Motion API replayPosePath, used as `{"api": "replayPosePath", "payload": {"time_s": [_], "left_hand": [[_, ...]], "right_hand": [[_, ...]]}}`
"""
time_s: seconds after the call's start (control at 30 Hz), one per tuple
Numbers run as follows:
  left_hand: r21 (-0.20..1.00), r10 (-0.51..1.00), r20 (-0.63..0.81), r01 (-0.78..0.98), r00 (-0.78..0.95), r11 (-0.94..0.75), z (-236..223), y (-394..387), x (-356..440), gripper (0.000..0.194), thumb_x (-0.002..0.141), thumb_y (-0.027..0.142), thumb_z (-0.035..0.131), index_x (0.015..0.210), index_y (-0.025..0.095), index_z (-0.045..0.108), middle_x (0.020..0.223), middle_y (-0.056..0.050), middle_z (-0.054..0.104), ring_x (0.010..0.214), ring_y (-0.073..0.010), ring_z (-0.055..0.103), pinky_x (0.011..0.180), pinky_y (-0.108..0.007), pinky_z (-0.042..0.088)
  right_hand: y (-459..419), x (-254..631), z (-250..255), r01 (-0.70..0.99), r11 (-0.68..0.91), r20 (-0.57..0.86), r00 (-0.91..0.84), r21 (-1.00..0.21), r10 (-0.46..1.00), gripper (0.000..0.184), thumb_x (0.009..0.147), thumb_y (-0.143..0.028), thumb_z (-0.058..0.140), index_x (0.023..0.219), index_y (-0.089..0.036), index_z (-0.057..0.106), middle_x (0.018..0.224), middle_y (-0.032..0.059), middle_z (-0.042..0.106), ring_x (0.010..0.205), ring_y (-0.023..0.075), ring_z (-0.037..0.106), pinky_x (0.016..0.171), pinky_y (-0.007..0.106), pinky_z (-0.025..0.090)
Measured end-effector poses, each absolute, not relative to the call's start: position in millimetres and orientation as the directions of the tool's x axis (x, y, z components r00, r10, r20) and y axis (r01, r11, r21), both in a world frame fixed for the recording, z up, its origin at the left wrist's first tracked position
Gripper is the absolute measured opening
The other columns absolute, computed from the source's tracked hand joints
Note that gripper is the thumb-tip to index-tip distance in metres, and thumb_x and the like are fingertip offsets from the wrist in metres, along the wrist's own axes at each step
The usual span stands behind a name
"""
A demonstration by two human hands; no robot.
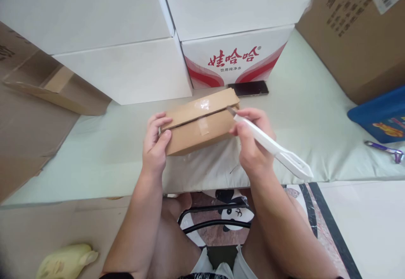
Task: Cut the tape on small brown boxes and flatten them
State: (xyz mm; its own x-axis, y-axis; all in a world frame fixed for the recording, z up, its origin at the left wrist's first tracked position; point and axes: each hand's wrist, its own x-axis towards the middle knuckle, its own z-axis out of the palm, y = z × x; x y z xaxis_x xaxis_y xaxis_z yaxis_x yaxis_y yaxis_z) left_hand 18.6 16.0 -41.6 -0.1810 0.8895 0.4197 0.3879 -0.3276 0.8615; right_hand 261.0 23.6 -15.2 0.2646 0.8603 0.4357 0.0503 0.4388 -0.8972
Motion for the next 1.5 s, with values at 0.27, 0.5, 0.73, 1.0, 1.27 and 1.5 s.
{"api": "replayPosePath", "payload": {"time_s": [0.27, 0.5, 0.73, 1.0, 1.27, 1.5], "left_hand": [[0.891, 0.903, 0.381, 0.340, -0.200, -0.301, -42, 20, 9, 0.039, 0.093, 0.057, 0.067, 0.114, 0.026, 0.074, 0.140, -0.011, 0.060, 0.141, -0.0312, 0.052, 0.121, -0.046, 0.043], [0.967, 0.913, 0.236, 0.173, -0.333, -0.187, -45, 26, -13, 0.038, 0.083, 0.053, 0.073, 0.111, 0.027, 0.072, 0.146, -0.008, 0.060, 0.147, -0.0313, 0.049, 0.125, -0.042, 0.038], [0.993, 0.865, 0.120, 0.045, -0.488, -0.113, -44, 28, -23, 0.036, 0.074, 0.043, 0.074, 0.106, 0.026, 0.070, 0.141, -0.007, 0.066, 0.134, -0.0292, 0.061, 0.104, -0.037, 0.053], [0.982, 0.805, -0.080, -0.184, -0.588, -0.037, -37, 29, -24, 0.031, 0.075, 0.034, 0.071, 0.106, 0.026, 0.070, 0.109, -0.003, 0.075, 0.085, -0.0188, 0.069, 0.064, -0.027, 0.052], [0.824, 0.828, -0.493, -0.448, -0.267, 0.346, -36, 25, -3, 0.022, 0.078, 0.034, 0.066, 0.097, 0.021, 0.068, 0.079, -0.002, 0.071, 0.063, -0.0166, 0.063, 0.056, -0.028, 0.050], [0.708, 0.754, -0.630, -0.261, 0.187, 0.657, -41, 20, 51, 0.062, 0.097, 0.067, 0.039, 0.126, 0.020, 0.066, 0.106, -0.013, 0.077, 0.074, -0.0225, 0.075, 0.058, -0.029, 0.052]], "right_hand": [[49, 275, -36, 0.136, 0.359, 0.377, 0.502, -0.923, 0.778, 0.045, 0.094, -0.071, 0.060, 0.101, -0.027, 0.055, 0.076, -0.0040, 0.061, 0.077, 0.0182, 0.073, 0.077, 0.038, 0.058], [59, 274, -71, 0.081, 0.207, 0.220, 0.238, -0.975, 0.946, 0.042, 0.093, -0.064, 0.061, 0.114, -0.028, 0.051, 0.126, 0.0092, 0.075, 0.114, 0.0241, 0.075, 0.098, 0.047, 0.058], [56, 270, -70, -0.204, 0.193, 0.179, 0.084, -0.960, 0.980, 0.045, 0.085, -0.048, 0.073, 0.115, -0.034, 0.043, 0.132, 0.0051, 0.073, 0.128, 0.0226, 0.069, 0.100, 0.045, 0.059], [49, 260, -63, -0.115, 0.374, 0.379, -0.020, -0.920, 0.925, 0.042, 0.090, -0.046, 0.072, 0.116, -0.035, 0.041, 0.154, 0.0064, 0.061, 0.148, 0.0213, 0.056, 0.115, 0.050, 0.048], [23, 262, -16, 0.131, 0.602, 0.608, 0.008, -0.787, 0.794, 0.036, 0.094, -0.054, 0.064, 0.118, -0.039, 0.043, 0.146, 0.0040, 0.066, 0.154, 0.0292, 0.048, 0.122, 0.062, 0.040], [18, 277, -3, 0.309, 0.491, 0.489, -0.091, -0.814, 0.868, 0.024, 0.091, -0.043, 0.071, 0.112, -0.039, 0.060, 0.151, 0.0018, 0.064, 0.158, 0.0360, 0.041, 0.130, 0.075, 0.017]]}}
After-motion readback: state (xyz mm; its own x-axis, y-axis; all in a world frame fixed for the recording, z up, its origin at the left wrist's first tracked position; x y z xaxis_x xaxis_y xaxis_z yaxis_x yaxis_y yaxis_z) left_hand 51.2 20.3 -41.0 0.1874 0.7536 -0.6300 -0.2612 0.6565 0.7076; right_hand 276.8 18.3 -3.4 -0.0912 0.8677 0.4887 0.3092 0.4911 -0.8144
